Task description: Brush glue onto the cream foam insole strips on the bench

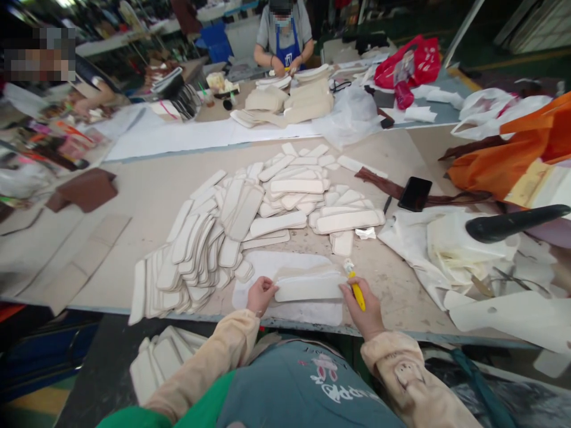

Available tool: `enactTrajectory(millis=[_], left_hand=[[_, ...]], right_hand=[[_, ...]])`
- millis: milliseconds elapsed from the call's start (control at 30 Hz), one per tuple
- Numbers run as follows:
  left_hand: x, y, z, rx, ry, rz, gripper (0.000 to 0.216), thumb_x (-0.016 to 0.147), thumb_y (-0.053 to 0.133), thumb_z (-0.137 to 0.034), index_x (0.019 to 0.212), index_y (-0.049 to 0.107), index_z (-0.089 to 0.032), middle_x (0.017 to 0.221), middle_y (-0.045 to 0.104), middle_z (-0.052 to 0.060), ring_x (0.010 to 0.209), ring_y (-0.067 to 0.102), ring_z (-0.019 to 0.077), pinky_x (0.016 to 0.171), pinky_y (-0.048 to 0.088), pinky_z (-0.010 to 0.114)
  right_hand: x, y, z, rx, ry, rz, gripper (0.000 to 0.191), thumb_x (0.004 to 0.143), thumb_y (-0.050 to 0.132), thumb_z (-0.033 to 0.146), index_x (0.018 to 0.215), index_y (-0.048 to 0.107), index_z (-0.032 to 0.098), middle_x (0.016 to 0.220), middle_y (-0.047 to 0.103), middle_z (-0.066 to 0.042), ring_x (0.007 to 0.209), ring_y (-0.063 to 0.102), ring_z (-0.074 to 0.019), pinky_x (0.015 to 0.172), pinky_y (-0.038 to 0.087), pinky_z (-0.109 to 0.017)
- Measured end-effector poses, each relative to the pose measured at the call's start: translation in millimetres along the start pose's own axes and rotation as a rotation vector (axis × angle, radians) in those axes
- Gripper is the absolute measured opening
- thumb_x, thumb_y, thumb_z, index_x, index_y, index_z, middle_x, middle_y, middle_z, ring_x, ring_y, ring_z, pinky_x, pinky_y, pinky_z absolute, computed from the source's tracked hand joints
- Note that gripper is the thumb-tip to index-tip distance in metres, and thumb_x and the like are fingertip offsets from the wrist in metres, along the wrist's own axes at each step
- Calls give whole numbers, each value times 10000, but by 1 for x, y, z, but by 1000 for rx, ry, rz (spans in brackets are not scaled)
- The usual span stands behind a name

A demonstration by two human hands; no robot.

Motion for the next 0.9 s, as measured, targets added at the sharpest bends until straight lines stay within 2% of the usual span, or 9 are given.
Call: enactTrajectory(millis=[133, 367, 567, 700, 900], left_hand=[[10, 1, -9, 225, 70, -48, 162, 755, 624, -271, 861, 531, -193, 743, 627, -7, 693, 582, 120, 675, 417, 229], [15, 4, -7, 279, 86, -32, 150, 778, 605, -259, 886, 525, -193, 765, 643, 5, 703, 590, 130, 681, 407, 234], [16, 4, -9, 303, 103, -33, 143, 782, 597, -244, 893, 523, -191, 753, 647, 1, 692, 593, 129, 679, 407, 236], [16, 6, -11, 331, 135, -26, 138, 783, 595, -241, 886, 522, -186, 752, 650, 9, 705, 601, 135, 677, 410, 237], [18, 7, -11, 364, 179, -28, 145, 799, 580, -256, 908, 509, -190, 747, 647, -4, 687, 603, 130, 671, 412, 233]], right_hand=[[15, 11, -5, -93, -43, 54, 320, 785, 537, 522, 888, 523, 219, 747, 560, 13, 640, 541, -147, 637, 431, -261], [22, 25, -13, -172, -74, 120, 330, 799, 519, 535, 898, 523, 220, 712, 576, 8, 624, 567, -164, 636, 435, -274], [26, 30, -15, -242, -117, 117, 327, 815, 485, 538, 892, 533, 224, 685, 597, 4, 604, 593, -177, 612, 443, -280], [29, 31, -17, -287, -123, 129, 294, 820, 503, 504, 912, 525, 225, 702, 610, -1, 610, 597, -180, 611, 446, -282], [29, 34, -12, -400, -202, 123, 201, 876, 429, 391, 917, 527, 221, 777, 632, -23, 673, 615, -183, 625, 449, -276]])
Point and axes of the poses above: each hand's wrist, its own x-axis towards the middle knuckle, its own y-axis out of the palm, z = x × y, the point moved 9 cm from there along x, towards the middle knuckle
